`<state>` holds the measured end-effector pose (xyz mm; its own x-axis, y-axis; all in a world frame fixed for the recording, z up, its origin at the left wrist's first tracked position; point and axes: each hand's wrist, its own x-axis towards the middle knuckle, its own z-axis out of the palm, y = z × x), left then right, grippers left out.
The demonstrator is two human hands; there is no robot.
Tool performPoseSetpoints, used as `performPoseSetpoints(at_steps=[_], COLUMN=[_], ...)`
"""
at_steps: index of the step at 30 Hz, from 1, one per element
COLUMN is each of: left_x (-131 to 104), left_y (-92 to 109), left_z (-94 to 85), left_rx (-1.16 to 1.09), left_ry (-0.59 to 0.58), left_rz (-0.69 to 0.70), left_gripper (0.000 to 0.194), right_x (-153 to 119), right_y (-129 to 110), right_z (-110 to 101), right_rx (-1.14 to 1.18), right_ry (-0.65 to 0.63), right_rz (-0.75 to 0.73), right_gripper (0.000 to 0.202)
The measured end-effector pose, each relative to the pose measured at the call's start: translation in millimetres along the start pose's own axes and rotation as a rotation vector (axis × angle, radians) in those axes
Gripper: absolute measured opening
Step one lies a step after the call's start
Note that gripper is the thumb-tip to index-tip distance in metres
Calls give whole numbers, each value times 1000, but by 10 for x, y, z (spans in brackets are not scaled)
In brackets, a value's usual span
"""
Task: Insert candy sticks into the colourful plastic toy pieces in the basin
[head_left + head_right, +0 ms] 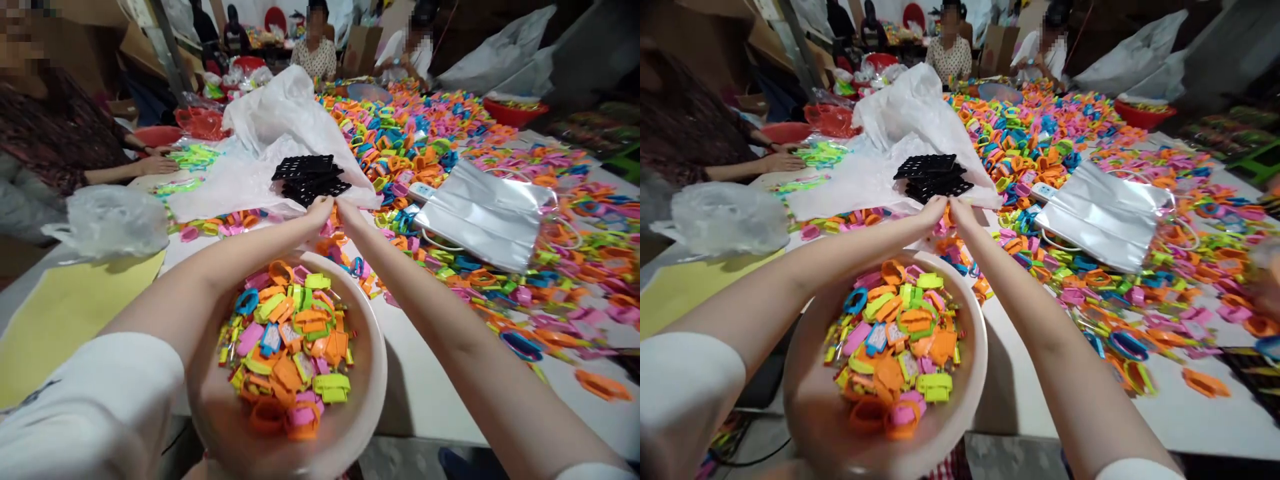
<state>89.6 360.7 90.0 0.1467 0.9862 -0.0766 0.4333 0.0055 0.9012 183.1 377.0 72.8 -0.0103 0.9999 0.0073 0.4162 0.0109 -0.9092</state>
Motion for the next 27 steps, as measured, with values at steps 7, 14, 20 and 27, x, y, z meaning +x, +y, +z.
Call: performPoseSetpoints(at_steps=[7, 14, 20, 27], left_x=[-1079, -2158, -2817, -3212], left_y=[501, 32, -269, -740], left_z=[-504, -730, -959, -1278], left_rx=[-155, 92, 108, 523], left_ry=[129, 51, 57, -99], left_rz=[142, 150, 108, 151], left_gripper=[29, 45, 47, 20], right_x=[-1124, -1971, -2347, -3248], right_y=[-794, -877, -778, -1023], right_z=[-57, 259, 192, 46], right_rx=[168, -128, -412, -302], right_ry=[73, -181, -123, -87], right_rz=[-55, -215, -202, -392], right_gripper=[39, 35, 40, 31])
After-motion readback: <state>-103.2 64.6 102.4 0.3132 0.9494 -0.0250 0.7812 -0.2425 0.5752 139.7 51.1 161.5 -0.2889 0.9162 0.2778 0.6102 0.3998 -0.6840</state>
